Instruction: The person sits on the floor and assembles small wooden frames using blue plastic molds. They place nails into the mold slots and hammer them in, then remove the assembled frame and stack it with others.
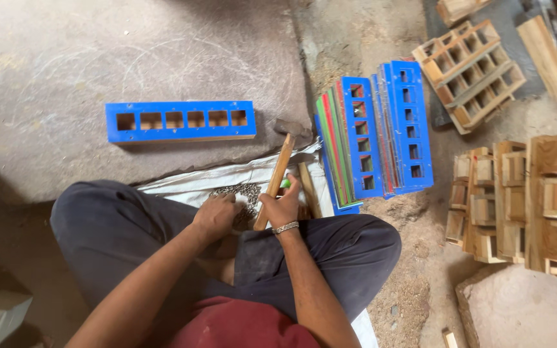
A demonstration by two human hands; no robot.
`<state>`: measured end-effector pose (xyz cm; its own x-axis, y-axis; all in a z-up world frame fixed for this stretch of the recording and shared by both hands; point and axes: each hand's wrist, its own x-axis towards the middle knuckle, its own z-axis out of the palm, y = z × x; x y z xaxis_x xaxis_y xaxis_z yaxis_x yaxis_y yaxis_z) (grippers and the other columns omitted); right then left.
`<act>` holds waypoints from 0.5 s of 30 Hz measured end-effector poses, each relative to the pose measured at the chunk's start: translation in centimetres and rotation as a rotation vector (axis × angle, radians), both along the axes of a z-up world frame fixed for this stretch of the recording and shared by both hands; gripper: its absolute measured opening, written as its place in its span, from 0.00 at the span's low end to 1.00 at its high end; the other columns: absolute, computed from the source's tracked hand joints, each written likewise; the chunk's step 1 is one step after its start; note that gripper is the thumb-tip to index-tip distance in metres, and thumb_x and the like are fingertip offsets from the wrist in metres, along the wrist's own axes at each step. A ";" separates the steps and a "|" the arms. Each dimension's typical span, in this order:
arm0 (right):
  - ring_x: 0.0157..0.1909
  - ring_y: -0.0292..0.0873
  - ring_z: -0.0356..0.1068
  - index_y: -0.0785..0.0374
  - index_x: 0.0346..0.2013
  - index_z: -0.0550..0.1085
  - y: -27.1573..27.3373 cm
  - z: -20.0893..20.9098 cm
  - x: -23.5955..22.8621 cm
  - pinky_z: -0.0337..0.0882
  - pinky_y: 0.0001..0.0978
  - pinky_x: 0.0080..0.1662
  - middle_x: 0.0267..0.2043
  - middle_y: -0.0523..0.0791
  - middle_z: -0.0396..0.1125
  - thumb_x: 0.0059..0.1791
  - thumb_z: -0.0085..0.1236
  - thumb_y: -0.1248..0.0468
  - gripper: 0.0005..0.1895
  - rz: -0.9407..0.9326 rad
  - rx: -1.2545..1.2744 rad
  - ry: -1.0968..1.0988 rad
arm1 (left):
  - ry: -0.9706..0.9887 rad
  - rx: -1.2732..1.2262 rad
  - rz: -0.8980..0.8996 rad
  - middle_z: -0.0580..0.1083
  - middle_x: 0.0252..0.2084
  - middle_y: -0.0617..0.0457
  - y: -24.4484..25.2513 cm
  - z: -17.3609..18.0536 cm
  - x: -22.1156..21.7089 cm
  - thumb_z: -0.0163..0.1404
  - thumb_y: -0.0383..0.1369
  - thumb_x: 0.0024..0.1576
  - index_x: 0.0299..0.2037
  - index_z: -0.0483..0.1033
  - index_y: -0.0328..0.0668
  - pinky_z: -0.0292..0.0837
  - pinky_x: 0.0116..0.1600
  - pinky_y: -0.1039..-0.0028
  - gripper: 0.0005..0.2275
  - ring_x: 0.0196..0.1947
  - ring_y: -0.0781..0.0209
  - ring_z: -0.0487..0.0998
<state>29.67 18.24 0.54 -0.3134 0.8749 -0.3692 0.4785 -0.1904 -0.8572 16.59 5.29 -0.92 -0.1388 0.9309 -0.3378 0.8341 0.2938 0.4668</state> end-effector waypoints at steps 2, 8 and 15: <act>0.40 0.45 0.75 0.65 0.66 0.56 0.2 -0.2 -0.1 0.78 0.37 0.39 0.45 0.52 0.70 0.37 0.65 0.71 0.45 0.013 -0.045 0.014 | 0.034 0.088 -0.017 0.75 0.48 0.47 -0.1 -0.5 0.0 0.57 0.34 0.51 0.49 0.79 0.48 0.71 0.56 0.59 0.15 0.53 0.47 0.75; 0.39 0.43 0.74 0.63 0.68 0.57 0.2 1.3 -0.4 0.76 0.37 0.39 0.42 0.51 0.71 0.40 0.65 0.71 0.44 0.030 -0.159 0.019 | -0.138 0.301 0.033 0.77 0.36 0.45 -0.5 1.1 0.2 0.58 0.33 0.47 0.34 0.83 0.49 0.76 0.45 0.59 0.06 0.40 0.46 0.80; 0.39 0.44 0.75 0.69 0.66 0.57 0.2 2.8 -1.3 0.76 0.36 0.40 0.42 0.52 0.72 0.40 0.63 0.74 0.41 -0.073 -0.296 0.186 | -0.577 0.317 0.656 0.83 0.36 0.45 -0.5 0.2 -1.3 0.60 0.31 0.54 0.42 0.84 0.40 0.78 0.43 0.69 0.09 0.36 0.54 0.84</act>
<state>28.39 18.46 3.35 -0.3394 0.7610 -0.5529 0.2954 -0.4718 -0.8307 15.25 4.78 -0.73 -0.5599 0.7861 -0.2619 0.1598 0.4125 0.8968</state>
